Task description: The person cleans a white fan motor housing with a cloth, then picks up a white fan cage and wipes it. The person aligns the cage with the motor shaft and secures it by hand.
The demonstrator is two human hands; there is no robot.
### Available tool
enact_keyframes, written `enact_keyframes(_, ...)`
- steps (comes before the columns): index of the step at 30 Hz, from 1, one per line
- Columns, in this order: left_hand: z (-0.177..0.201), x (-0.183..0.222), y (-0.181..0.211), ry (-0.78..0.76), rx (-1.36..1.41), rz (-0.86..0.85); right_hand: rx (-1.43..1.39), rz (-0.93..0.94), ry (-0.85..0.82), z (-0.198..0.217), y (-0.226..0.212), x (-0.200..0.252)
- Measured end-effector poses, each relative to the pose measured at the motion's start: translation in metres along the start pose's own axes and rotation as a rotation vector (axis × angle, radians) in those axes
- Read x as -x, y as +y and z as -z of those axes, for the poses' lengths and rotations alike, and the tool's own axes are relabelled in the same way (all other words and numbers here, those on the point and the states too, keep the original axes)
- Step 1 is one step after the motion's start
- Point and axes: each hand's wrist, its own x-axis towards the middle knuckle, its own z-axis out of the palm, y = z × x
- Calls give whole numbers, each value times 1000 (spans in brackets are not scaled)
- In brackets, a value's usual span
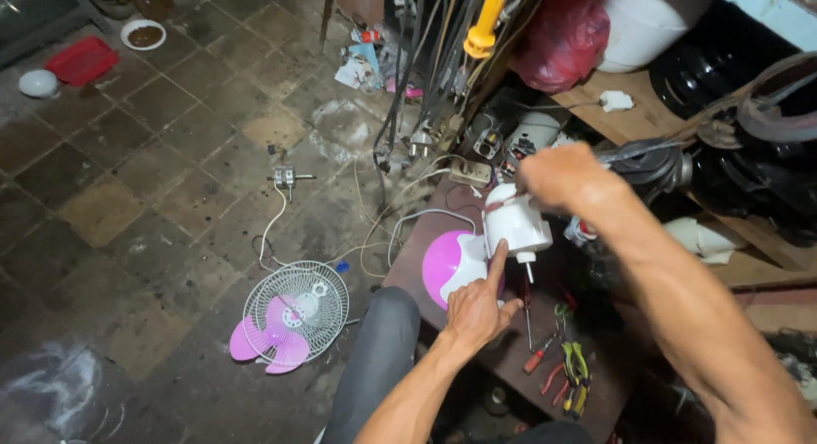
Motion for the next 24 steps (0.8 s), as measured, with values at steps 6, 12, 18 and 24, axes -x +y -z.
enact_keyframes(6,4,3,3,-3,9,-2,-352,-69,-105,82,1,95)
enact_keyframes(12,5,3,2,9,15,-2,-421,-158,-100,49,22,85)
enact_keyframes(18,-22,-14,-12,83,-66,-1,-473,-162,-100,24,40,78)
enact_keyframes(24,-25,-15,-12,88,-54,5,-520,-149,-69,3,52,70)
